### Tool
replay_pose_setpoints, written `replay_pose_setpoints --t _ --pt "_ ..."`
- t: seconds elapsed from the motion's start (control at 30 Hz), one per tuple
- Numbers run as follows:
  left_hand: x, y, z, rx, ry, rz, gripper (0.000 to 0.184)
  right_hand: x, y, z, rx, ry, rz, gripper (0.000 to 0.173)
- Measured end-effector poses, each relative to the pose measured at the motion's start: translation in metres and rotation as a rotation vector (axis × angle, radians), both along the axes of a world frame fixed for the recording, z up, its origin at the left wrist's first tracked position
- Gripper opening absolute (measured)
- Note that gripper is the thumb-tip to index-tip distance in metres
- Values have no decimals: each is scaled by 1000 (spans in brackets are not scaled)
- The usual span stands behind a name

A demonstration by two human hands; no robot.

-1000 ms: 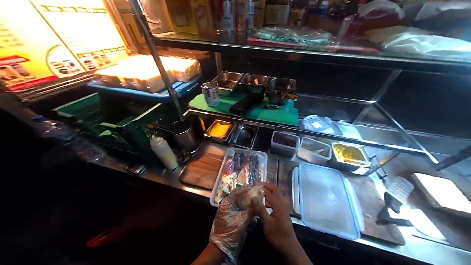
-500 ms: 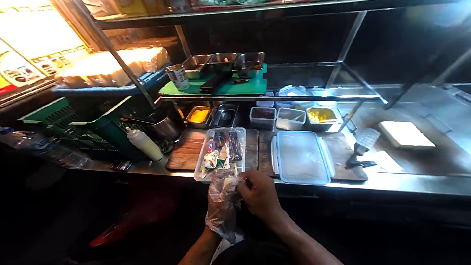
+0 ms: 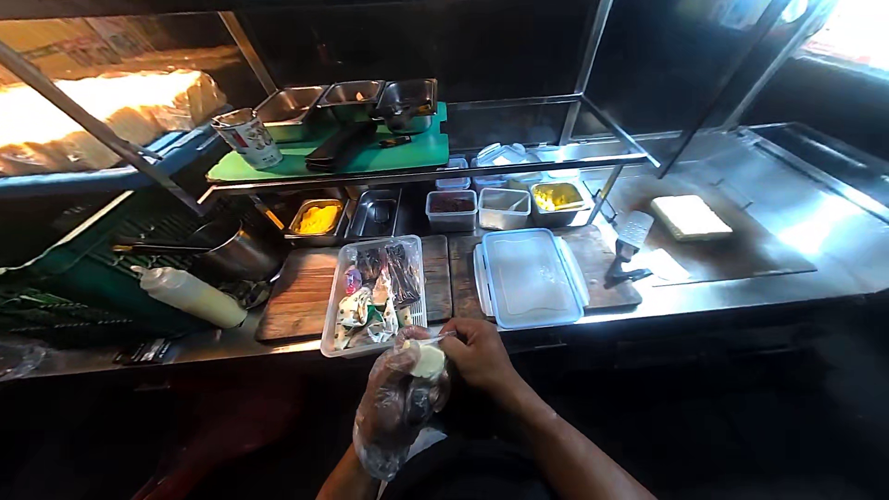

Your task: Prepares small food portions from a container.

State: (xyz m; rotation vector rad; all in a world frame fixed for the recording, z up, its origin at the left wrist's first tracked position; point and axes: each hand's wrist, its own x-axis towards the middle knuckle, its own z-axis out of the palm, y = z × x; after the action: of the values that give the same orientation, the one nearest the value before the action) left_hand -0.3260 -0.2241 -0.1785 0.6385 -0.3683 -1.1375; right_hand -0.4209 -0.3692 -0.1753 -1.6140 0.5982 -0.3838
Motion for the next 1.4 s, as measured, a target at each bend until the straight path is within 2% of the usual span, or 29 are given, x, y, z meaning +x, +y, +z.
replay_pose_setpoints --t 0.07,0.17,0.27,0.33,0.37,0.47,0.57,0.63,0.7,0.77,0.87,0.93,1.07,1.17,1.23,1.33,1.4 --pt "2 -3 -4 160 5 68 38 3 1 -1 63 -19 -85 19" --pt "6 -10 -2 436 -360 222 50 15 8 13 33 -21 -206 16" --pt "17 -11 13 503 -594 339 47 30 17 24 -117 -50 -162 14" --pt "31 -8 16 549 -771 424 37 40 21 27 -132 -69 -85 14" --pt "38 -5 19 563 -798 460 33 45 22 27 -143 -74 -70 14" --pt "56 -4 26 628 -680 497 34 59 27 22 -237 -78 -101 12" --pt "68 -2 13 797 -894 542 40 71 35 12 -388 -101 -145 11" --pt "74 -3 9 838 -1004 589 47 78 37 13 -409 -93 -145 11" --pt "77 -1 12 794 -891 596 48 80 38 16 -338 -46 -122 11" --pt "78 0 17 693 -654 586 45 83 40 20 -239 26 -119 11" --pt "77 0 22 621 -292 547 27 84 40 22 -123 87 -112 8" --pt "75 3 14 571 -136 492 21 84 39 17 -55 51 -114 5" --pt "62 12 5 452 67 459 24 80 45 5 -28 -13 -112 5" --pt "60 23 8 316 352 235 44 74 46 -1 7 2 -104 6" --pt "60 29 0 196 513 68 50 67 43 -2 50 0 -84 7" --pt "49 34 -16 59 474 -65 46 53 42 -5 52 -5 -86 8" --pt "37 34 -13 104 378 -14 52 45 44 -7 21 -9 -131 8"
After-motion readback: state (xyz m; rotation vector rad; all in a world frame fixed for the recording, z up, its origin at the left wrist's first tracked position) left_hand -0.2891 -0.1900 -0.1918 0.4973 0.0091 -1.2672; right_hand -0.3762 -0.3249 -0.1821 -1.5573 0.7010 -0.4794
